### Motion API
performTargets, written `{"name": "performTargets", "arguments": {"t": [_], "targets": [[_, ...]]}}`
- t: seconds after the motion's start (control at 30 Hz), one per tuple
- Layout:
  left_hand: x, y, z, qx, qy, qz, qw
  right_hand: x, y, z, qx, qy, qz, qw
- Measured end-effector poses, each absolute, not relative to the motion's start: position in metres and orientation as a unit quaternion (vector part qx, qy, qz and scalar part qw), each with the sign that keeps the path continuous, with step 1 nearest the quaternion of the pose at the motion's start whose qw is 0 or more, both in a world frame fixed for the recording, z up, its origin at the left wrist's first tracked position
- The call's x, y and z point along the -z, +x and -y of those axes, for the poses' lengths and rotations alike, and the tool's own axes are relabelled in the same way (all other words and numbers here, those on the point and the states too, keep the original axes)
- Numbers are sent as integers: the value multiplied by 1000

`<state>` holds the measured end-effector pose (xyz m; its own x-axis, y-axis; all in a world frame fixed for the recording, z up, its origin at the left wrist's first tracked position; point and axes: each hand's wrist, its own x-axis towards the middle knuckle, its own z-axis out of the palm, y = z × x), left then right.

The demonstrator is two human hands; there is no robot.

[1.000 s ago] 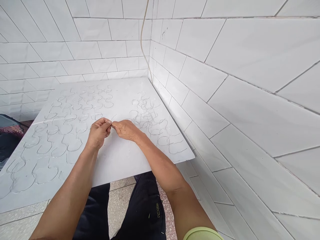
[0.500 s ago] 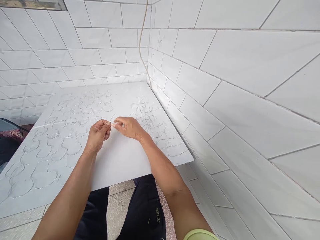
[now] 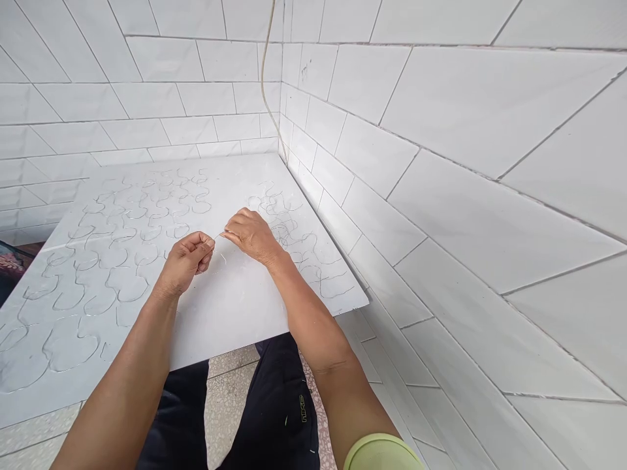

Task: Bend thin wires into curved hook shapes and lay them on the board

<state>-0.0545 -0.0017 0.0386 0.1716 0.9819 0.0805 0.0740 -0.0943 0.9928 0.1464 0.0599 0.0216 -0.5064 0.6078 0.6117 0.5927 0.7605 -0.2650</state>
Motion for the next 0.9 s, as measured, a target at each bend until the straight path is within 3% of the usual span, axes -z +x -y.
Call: {"name": "performTargets", "arguments": {"t": [0.2,0.9], "targets": [[-33,-52,1,-452,593,-451,491,-20,147,-59,-19,-357,874,329],[-27,-42,3,-473,539,-424,553,-21,145,-52,-100,-336,848,398]]}}
